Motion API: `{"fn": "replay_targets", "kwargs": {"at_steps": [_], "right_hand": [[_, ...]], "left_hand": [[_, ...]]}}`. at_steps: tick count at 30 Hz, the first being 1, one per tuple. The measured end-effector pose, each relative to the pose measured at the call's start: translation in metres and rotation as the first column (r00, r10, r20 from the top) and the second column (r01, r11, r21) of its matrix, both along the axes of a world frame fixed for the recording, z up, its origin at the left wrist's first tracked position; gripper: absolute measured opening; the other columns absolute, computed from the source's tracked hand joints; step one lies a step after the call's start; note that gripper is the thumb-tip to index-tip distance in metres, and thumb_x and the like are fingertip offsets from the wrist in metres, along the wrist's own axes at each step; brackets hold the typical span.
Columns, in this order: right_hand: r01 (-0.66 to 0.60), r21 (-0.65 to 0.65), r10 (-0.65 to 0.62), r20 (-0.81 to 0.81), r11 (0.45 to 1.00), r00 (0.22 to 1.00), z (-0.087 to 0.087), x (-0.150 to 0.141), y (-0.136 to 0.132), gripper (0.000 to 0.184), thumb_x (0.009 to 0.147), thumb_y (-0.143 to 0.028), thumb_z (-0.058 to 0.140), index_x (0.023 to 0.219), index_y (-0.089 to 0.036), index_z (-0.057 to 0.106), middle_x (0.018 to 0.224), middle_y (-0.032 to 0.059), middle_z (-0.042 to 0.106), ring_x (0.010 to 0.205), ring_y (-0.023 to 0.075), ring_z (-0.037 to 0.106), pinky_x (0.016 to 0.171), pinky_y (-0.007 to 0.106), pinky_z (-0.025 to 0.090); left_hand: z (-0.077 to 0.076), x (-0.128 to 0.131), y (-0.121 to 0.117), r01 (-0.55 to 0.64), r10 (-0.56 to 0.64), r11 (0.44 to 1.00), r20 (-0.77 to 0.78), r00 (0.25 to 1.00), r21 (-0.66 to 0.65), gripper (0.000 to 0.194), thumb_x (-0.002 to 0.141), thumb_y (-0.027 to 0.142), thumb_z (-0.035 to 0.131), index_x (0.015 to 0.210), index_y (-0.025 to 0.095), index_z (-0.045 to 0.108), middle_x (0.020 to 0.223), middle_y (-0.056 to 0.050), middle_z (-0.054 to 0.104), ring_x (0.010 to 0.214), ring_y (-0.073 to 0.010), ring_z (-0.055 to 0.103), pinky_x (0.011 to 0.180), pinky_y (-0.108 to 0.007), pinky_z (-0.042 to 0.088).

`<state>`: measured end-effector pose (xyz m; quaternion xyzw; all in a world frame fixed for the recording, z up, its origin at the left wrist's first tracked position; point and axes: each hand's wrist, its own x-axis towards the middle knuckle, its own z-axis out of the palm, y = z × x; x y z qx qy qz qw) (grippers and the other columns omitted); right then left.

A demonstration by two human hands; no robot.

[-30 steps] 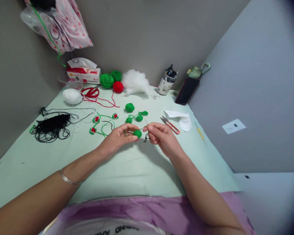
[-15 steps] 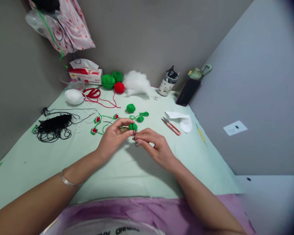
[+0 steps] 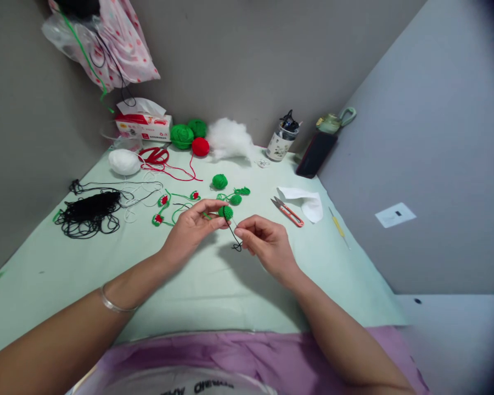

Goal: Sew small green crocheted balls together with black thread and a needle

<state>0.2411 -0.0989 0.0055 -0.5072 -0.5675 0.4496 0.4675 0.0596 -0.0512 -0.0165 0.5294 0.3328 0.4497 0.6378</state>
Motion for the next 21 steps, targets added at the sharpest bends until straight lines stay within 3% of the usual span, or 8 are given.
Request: {"fn": "replay_targets", "kwargs": {"at_steps": [21], "right_hand": [[-0.044,0.009,0.044,0.07,0.999,0.997,-0.0075,-0.0003,0.0008,0.016,0.088,-0.031,0.067,0.081,-0.017,0.064,0.057,-0.0041,0.056,0.05,0.0078,0.045,0.048,0.021,0.033]], "left_hand": [[-0.0029,-0.0004,-0.0001,0.016,-0.016,1.0,0.022,1.0,-0.023,0.027,0.082,0.031,0.078,0.105,0.022,0.068,0.091,0.001,0.066,0.083,-0.0144,0.069,0.084,-0.029,0.052]]}}
